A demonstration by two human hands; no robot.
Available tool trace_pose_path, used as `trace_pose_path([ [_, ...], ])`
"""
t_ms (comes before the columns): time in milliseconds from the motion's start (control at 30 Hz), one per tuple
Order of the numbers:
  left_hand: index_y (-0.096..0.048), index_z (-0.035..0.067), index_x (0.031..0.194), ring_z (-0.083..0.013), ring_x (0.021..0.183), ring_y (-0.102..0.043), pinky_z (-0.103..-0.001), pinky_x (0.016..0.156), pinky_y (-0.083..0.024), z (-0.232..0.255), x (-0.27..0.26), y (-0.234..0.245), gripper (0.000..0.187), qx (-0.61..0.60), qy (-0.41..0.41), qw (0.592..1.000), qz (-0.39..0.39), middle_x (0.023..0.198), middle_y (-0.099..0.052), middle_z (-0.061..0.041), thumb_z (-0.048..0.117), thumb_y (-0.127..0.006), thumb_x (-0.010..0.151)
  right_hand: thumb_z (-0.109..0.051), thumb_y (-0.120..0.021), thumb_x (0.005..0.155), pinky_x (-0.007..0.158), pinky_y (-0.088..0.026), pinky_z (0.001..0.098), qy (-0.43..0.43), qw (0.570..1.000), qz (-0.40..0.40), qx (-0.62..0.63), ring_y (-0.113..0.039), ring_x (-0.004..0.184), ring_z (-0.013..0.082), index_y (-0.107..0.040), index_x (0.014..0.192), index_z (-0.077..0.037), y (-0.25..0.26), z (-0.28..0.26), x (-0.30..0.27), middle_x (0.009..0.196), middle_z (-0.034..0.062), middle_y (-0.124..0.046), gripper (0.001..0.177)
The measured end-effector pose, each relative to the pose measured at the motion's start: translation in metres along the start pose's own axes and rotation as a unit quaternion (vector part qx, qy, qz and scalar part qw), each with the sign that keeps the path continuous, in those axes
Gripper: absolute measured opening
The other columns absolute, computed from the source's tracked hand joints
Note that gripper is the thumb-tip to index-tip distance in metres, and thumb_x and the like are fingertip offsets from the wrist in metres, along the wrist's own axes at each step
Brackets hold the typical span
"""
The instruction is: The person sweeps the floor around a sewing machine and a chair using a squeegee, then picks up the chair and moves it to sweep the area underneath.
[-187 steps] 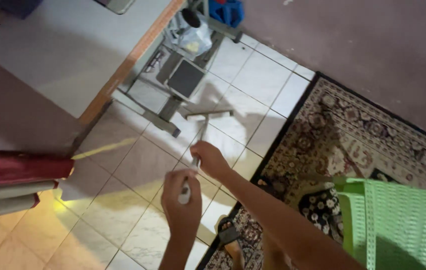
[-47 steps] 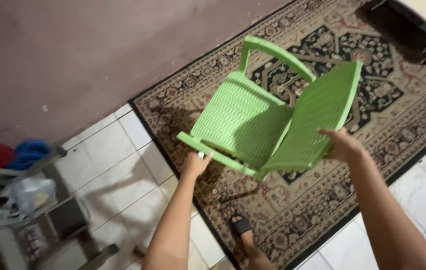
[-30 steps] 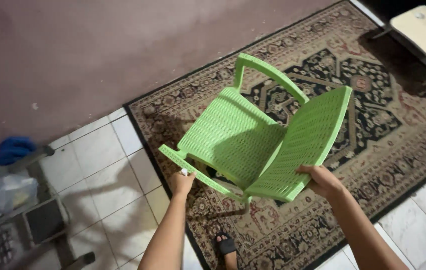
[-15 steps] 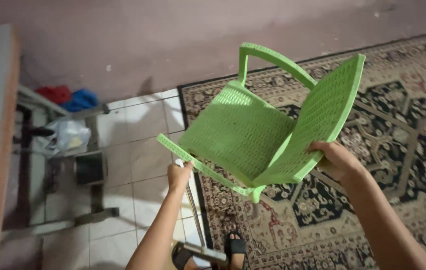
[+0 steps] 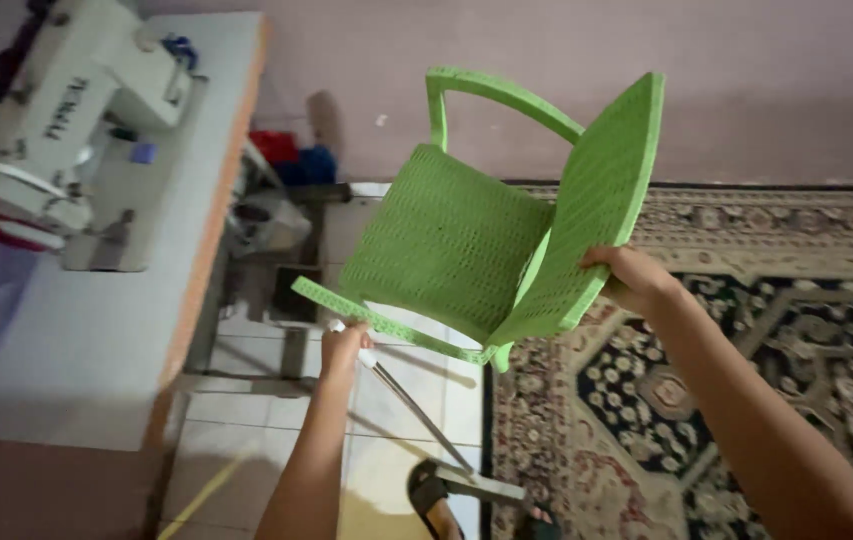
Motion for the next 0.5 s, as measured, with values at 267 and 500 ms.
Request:
trace_pose_path([
  [267, -0.060, 0.001, 0.070, -0.0211, 0.059, -0.059, -0.036, 0.058, -0.049, -0.049, 0.059, 0.107, 0.018, -0.078, 0.040, 0.996, 0.020, 0.063, -0.059, -0.010, 0.004, -0.068, 0.086, -0.007, -0.051, 0.098, 0.105, -0.052, 0.0373, -0.038, 0.990, -0.061, -0.121, -0.060, 0.122, 0.0342, -0.059, 0.121, 0.012, -0.127, 0.030, 0.096, 0.136, 0.0261, -0.059, 0.031],
  [500, -0.056, 0.007, 0.072, -0.0204, 0.057, -0.054, -0.038, 0.056, -0.045, -0.081, 0.083, 0.148, 0.018, -0.153, 0.125, 0.979, 0.059, 0.062, -0.052, -0.007, 0.002, -0.068, 0.084, -0.011, -0.047, 0.103, 0.098, -0.050, 0.0433, -0.073, 0.974, -0.060, -0.207, -0.060, 0.110, 0.0424, -0.068, 0.114, 0.008, -0.193, 0.048, 0.120, 0.133, 0.0279, -0.066, 0.030],
])
Point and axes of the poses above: each hand's wrist, its own x-axis towards the middle knuckle, its own y-axis out of the back of the hand, z = x × y, the point moved 9 cm from there along x, towards the middle knuckle
